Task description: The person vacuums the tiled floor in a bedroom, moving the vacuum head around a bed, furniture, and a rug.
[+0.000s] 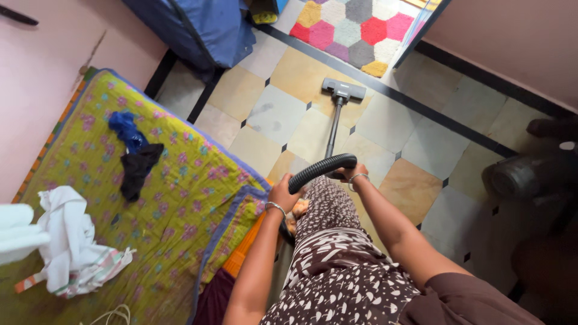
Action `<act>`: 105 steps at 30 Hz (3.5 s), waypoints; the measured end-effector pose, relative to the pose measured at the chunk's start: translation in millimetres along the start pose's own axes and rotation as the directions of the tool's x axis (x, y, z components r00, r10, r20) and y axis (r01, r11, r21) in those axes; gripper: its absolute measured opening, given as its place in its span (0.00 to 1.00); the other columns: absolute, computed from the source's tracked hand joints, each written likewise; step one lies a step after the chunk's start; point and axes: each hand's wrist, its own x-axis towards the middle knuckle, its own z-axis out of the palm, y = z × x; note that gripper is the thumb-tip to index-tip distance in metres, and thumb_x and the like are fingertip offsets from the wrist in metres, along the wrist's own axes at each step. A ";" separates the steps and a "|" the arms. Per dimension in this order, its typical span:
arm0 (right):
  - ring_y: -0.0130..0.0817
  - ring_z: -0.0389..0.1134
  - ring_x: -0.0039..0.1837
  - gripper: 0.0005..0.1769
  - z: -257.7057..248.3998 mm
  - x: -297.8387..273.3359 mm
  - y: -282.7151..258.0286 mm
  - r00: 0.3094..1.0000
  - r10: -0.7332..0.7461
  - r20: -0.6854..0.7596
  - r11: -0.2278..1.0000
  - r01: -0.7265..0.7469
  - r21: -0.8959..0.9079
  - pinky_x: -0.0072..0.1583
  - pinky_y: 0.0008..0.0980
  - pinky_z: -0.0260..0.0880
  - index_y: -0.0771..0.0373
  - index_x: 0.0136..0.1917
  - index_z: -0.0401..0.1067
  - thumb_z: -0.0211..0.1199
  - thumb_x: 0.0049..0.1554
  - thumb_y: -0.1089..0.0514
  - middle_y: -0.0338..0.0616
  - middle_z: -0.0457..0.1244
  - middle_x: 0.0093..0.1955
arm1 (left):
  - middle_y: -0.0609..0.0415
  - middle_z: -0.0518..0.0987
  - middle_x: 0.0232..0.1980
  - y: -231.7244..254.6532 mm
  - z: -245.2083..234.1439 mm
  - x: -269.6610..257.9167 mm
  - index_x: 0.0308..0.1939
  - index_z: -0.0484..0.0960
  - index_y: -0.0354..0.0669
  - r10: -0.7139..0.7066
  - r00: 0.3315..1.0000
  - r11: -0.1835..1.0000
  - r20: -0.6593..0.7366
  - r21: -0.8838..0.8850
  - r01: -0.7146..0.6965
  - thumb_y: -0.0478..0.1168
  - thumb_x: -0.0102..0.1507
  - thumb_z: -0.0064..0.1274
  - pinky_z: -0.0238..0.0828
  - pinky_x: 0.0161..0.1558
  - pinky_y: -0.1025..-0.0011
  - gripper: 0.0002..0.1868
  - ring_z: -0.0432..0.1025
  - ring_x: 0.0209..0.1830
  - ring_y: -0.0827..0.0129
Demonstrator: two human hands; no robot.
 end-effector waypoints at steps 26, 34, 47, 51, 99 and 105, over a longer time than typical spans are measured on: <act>0.30 0.73 0.34 0.21 -54.7 -45.6 26.5 0.965 -0.164 0.206 0.720 0.259 -0.644 0.42 0.32 0.76 0.59 0.44 0.82 0.83 0.38 0.52 0.44 0.73 0.37 | 0.47 0.84 0.37 -24.3 -8.5 -36.2 0.46 0.79 0.50 0.048 0.994 0.999 0.100 -0.019 -0.046 0.60 0.52 0.69 0.76 0.41 0.56 0.28 0.80 0.40 0.49; 0.33 0.75 0.37 0.20 4.4 33.8 -64.4 0.971 -0.143 0.191 0.898 0.208 -0.388 0.41 0.28 0.76 0.63 0.45 0.82 0.82 0.41 0.53 0.44 0.73 0.40 | 0.46 0.84 0.38 -22.5 -13.3 64.2 0.48 0.76 0.47 -0.073 0.997 0.997 -0.021 -0.042 0.072 0.60 0.54 0.70 0.74 0.39 0.54 0.30 0.79 0.40 0.48; 0.45 0.77 0.44 0.09 104.5 113.6 -165.6 0.995 -0.031 0.090 0.982 0.014 0.187 0.43 0.37 0.83 0.75 0.49 0.77 0.67 0.54 0.67 0.56 0.72 0.47 | 0.48 0.83 0.35 -34.9 -13.6 143.8 0.48 0.74 0.45 -0.273 0.951 0.949 -0.145 -0.199 0.243 0.58 0.54 0.69 0.74 0.39 0.58 0.30 0.80 0.35 0.53; 0.43 0.77 0.44 0.10 105.5 112.8 -164.3 0.995 -0.047 0.093 0.974 0.024 0.227 0.42 0.37 0.83 0.72 0.49 0.76 0.67 0.53 0.68 0.53 0.72 0.47 | 0.48 0.84 0.36 -36.7 -14.1 137.3 0.48 0.75 0.44 -0.284 0.947 0.942 -0.151 -0.228 0.246 0.58 0.54 0.68 0.75 0.40 0.59 0.30 0.81 0.36 0.54; 0.32 0.73 0.34 0.26 -183.7 -40.6 114.8 0.969 -0.119 -0.218 0.937 0.037 -0.346 0.43 0.34 0.76 0.60 0.44 0.80 0.83 0.38 0.44 0.45 0.72 0.37 | 0.45 0.84 0.40 74.3 117.0 -8.2 0.47 0.80 0.49 0.102 0.975 0.988 0.199 0.097 -0.123 0.56 0.51 0.71 0.74 0.44 0.54 0.27 0.78 0.43 0.48; 0.33 0.73 0.33 0.23 -214.6 31.6 50.7 0.978 -0.126 -0.166 0.941 0.065 -0.331 0.43 0.34 0.76 0.61 0.43 0.81 0.82 0.39 0.47 0.45 0.72 0.36 | 0.45 0.84 0.38 117.8 131.9 55.2 0.45 0.80 0.48 0.047 0.974 0.997 0.223 0.048 -0.059 0.56 0.52 0.70 0.75 0.44 0.56 0.26 0.80 0.41 0.49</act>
